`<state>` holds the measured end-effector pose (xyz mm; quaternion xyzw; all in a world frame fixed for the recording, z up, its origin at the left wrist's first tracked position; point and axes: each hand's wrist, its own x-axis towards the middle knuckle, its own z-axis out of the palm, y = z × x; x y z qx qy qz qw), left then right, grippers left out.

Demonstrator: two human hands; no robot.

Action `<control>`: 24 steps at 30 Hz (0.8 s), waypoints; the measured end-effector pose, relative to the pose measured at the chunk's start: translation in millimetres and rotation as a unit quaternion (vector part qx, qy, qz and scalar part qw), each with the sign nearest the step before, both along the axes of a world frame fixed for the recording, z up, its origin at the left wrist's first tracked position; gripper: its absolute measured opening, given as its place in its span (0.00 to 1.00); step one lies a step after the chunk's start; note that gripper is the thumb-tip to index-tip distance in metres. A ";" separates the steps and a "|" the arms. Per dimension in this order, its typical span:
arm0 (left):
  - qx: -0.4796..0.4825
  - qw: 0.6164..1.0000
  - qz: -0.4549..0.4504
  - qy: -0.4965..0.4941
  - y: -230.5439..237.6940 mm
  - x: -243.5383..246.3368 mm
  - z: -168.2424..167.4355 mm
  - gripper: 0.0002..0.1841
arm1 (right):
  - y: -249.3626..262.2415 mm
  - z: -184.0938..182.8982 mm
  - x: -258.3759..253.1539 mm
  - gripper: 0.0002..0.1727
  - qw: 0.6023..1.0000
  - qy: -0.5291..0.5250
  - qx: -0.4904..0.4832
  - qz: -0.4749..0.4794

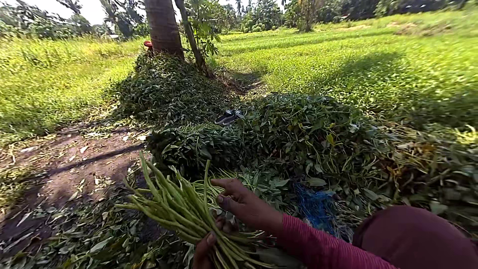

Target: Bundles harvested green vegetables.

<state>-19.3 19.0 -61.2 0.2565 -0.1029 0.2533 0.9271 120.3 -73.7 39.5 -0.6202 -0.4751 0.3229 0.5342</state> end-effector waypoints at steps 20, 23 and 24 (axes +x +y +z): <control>0.010 0.997 -0.023 -0.067 30.3 -7.8 -14.2 0.26 | -26.9 -79.9 6.0 0.23 0.955 0.083 -0.282 0.023; 0.018 0.998 -0.029 -0.056 28.5 -7.3 -13.3 0.25 | -23.7 -87.8 13.0 0.18 0.946 0.083 -0.307 0.071; 0.013 0.998 -0.028 -0.053 27.3 -8.7 -11.3 0.25 | -22.8 -88.1 18.0 0.18 0.944 0.092 -0.307 0.073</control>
